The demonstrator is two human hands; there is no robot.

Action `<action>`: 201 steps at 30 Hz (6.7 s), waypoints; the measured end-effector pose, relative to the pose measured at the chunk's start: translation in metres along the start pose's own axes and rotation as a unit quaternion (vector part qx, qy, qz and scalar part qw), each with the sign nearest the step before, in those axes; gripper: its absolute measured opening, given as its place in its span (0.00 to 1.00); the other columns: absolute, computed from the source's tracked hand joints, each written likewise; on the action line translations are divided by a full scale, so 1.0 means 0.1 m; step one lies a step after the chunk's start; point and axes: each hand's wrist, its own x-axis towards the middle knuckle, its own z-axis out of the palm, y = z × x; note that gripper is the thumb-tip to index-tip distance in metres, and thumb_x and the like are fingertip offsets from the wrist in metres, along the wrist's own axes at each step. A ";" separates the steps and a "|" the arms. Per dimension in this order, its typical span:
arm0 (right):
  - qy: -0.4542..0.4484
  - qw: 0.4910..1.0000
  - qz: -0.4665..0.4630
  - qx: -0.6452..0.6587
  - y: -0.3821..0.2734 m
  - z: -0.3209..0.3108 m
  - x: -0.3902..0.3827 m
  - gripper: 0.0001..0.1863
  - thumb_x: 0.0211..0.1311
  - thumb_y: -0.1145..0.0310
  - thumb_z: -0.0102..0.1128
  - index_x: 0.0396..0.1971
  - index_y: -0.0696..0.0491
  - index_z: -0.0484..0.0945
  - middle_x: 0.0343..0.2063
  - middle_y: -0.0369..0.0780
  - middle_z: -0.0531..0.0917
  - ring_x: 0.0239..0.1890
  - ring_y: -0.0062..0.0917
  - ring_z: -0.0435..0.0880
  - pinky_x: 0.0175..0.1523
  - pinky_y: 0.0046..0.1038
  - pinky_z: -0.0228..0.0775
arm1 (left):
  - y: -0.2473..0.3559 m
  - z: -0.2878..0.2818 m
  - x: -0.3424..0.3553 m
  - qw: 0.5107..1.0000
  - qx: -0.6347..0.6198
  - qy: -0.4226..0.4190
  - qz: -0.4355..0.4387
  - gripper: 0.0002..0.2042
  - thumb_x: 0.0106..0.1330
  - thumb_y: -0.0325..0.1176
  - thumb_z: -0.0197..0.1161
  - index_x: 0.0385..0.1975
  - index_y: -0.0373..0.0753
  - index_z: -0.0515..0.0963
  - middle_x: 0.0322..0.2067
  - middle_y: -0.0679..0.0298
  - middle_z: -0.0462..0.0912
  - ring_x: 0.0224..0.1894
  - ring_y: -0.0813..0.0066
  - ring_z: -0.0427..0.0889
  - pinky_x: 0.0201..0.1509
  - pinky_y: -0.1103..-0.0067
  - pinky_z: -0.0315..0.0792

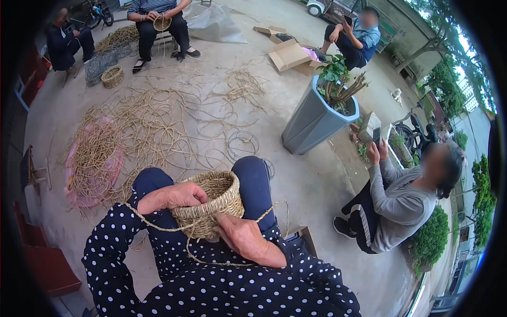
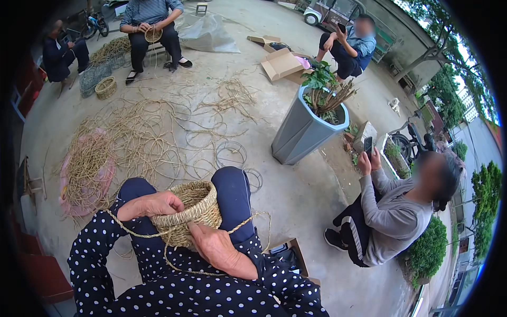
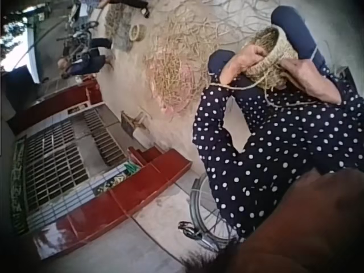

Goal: Weaving a small basket using straw rope.

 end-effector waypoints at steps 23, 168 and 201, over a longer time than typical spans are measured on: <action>0.105 0.985 0.046 0.133 0.22 -0.12 0.03 0.14 0.57 0.83 0.58 0.43 0.56 0.80 0.35 0.44 0.81 0.39 0.36 0.82 0.44 0.30 0.75 | 0.66 -0.63 0.02 0.876 -0.185 0.327 0.302 0.05 0.65 0.28 0.58 0.38 0.37 0.74 0.25 0.67 0.77 0.14 0.89 0.61 0.13 0.85 0.55; 0.218 0.971 -0.029 0.096 0.32 -0.36 0.12 0.08 0.53 0.78 0.63 0.34 0.57 0.77 0.29 0.45 0.80 0.30 0.39 0.81 0.35 0.31 0.73 | -0.18 0.62 -0.15 0.686 0.437 0.444 0.377 0.15 0.58 0.39 0.65 0.38 0.34 0.79 0.34 0.55 0.82 0.39 0.55 0.80 0.42 0.68 0.74; 0.108 0.968 -0.071 -0.214 1.40 -0.95 0.40 0.10 0.48 0.64 0.67 0.20 0.49 0.73 0.17 0.38 0.72 0.27 0.35 0.75 0.41 0.35 0.62 | -0.11 0.33 -0.19 0.849 0.300 0.361 0.243 0.16 0.57 0.38 0.66 0.37 0.30 0.80 0.26 0.58 0.83 0.28 0.77 0.78 0.36 0.78 0.72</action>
